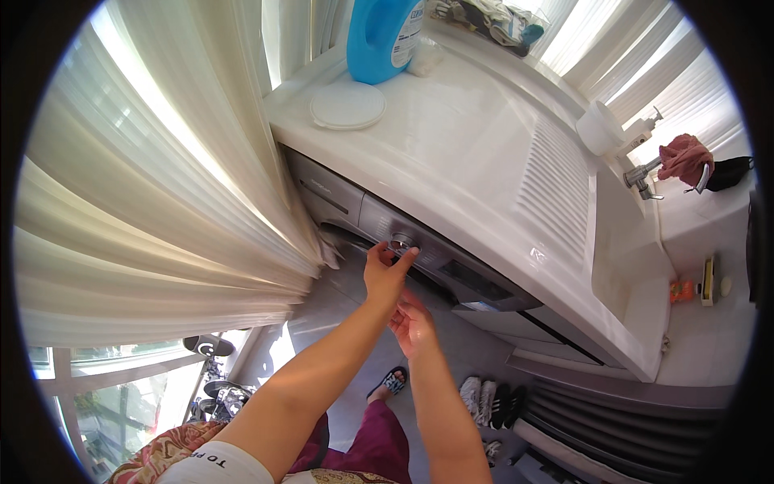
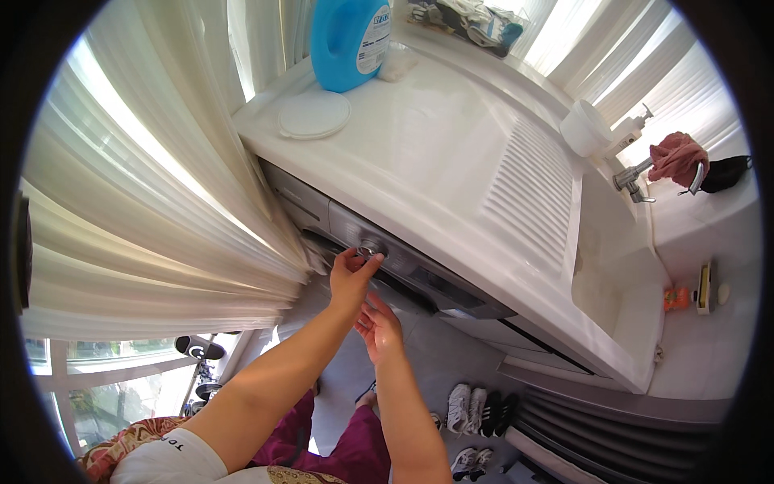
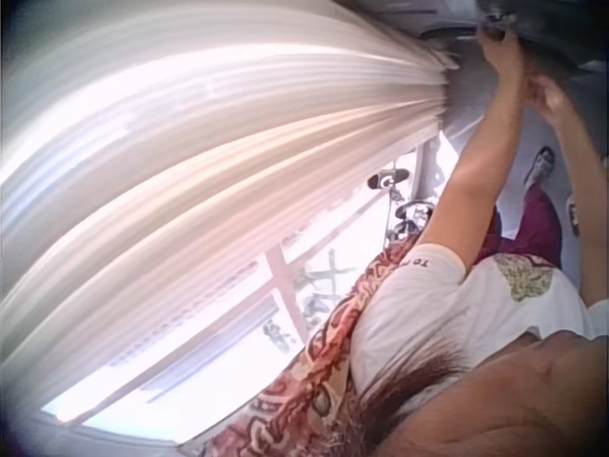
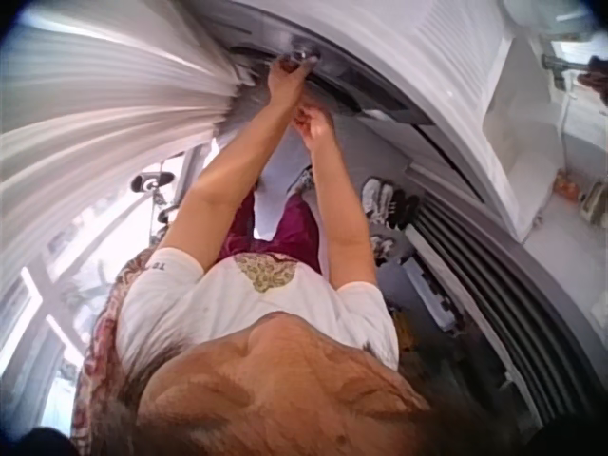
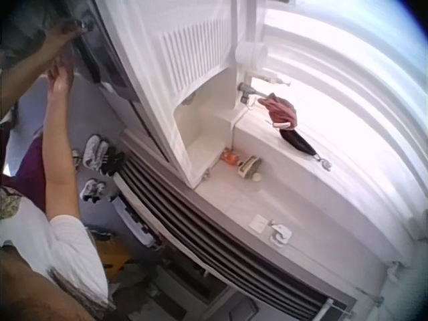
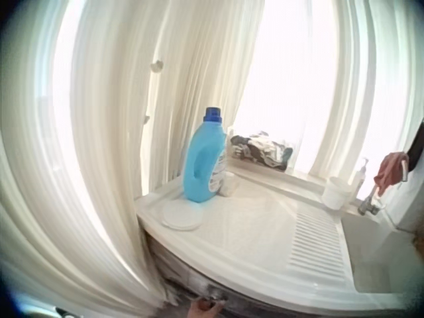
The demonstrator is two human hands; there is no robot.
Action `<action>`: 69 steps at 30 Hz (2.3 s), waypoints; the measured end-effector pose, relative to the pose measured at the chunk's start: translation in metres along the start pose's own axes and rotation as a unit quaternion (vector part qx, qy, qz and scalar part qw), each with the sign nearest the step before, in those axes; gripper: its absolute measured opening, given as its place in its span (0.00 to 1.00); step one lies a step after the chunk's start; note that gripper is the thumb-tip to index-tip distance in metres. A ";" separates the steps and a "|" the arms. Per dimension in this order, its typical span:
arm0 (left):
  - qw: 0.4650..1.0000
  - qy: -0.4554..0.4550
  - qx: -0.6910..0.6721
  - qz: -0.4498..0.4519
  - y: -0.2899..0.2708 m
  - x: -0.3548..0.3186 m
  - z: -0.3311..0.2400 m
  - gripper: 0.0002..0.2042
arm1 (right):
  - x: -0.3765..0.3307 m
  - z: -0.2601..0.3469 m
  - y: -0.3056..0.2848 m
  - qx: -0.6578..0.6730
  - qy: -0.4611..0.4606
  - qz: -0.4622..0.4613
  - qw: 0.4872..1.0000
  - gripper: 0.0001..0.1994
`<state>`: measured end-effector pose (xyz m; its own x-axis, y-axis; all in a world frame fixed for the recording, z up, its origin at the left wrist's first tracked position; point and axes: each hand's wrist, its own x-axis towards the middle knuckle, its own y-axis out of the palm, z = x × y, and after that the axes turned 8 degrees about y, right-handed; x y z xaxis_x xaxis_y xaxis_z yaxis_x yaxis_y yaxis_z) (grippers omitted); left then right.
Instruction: The person operates the controls of a washing machine, uses a utility sink to handle a cloth, and wipes the exterior panels of the machine and the adjacent cabinet.
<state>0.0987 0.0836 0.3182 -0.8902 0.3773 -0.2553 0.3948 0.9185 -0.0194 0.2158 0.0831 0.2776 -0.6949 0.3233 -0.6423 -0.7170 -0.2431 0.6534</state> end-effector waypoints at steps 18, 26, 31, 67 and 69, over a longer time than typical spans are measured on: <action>0.991 0.096 0.088 -0.013 0.003 0.010 0.011 0.30 | -0.007 -0.002 -0.004 0.006 0.010 -0.052 0.999 0.22; 0.992 0.100 0.080 -0.009 0.003 0.009 0.017 0.34 | -0.019 -0.005 -0.009 0.006 0.026 -0.075 0.997 0.22; 0.980 0.097 0.156 0.072 -0.012 -0.014 0.029 0.35 | -0.027 -0.007 -0.013 -0.013 0.005 -0.105 0.994 0.30; 0.862 0.239 0.299 0.334 0.007 -0.053 0.034 0.40 | -0.027 0.033 -0.035 -0.236 -0.191 -0.232 0.924 0.50; 0.856 0.237 0.314 0.335 0.008 -0.054 0.035 0.41 | -0.026 0.032 -0.035 -0.237 -0.192 -0.234 0.923 0.50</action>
<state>0.1576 0.0669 0.2981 -0.3495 0.9369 0.0062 0.7640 0.2888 -0.5769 0.2607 0.1125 0.2848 -0.2972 0.7721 -0.5617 -0.9406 -0.3379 0.0333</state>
